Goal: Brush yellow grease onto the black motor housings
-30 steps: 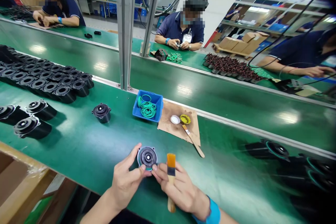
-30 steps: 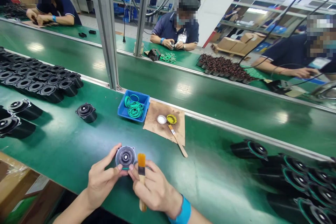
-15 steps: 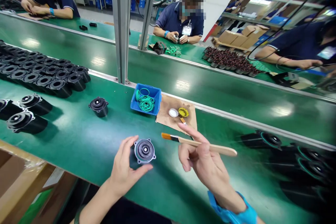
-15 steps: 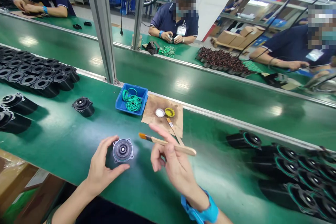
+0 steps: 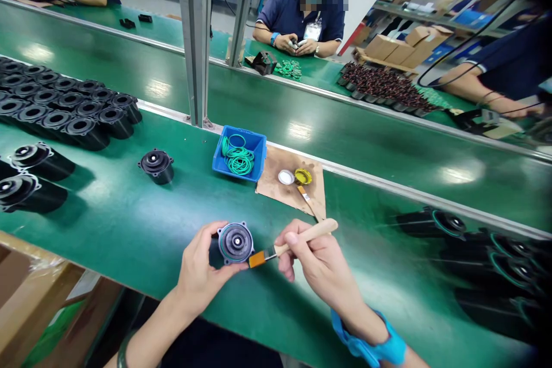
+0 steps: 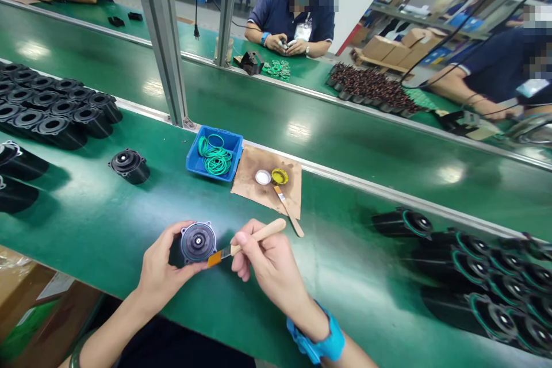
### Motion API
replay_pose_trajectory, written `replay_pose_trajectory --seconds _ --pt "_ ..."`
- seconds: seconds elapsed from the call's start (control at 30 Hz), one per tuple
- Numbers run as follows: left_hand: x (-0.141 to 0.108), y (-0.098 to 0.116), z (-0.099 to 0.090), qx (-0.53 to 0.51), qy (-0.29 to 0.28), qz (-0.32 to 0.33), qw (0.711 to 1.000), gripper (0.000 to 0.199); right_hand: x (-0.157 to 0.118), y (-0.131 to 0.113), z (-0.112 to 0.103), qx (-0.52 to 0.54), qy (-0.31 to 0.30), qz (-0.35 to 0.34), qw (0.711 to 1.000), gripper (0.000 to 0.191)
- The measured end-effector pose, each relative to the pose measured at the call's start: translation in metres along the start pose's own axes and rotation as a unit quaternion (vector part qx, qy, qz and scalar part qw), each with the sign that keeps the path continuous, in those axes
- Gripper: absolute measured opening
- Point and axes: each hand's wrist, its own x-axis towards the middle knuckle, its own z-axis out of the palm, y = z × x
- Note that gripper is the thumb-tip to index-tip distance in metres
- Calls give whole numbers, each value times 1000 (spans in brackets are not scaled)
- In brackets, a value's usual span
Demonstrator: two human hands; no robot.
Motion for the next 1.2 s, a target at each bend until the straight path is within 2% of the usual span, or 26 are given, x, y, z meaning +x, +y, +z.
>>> replay_pose_trajectory --seconds 0.17,0.43,0.73,0.87,0.97,1.07,1.2 --pt "-1 -1 0 -3 2 6 1000 56 5 3 1 -22 -1 -21 1000 54" --pt "-5 -2 1 -16 -12 0 1000 59 11 8 -5 -119 6 -105 987 54" --pt "-3 -1 -2 -33 -22 37 999 55 14 -3 -4 -225 8 -242 944 48" --pt "-3 0 -1 -52 -27 56 997 56 13 -3 -1 -187 2 -246 951 41" --pt "-1 2 1 -55 -8 92 994 50 8 -2 -2 -125 32 -239 962 38" --pt "1 4 0 -21 10 128 992 45 3 -3 -4 -105 65 -228 966 34" --pt "1 6 -2 36 33 169 984 39 0 -4 -4 -118 80 -227 963 29"
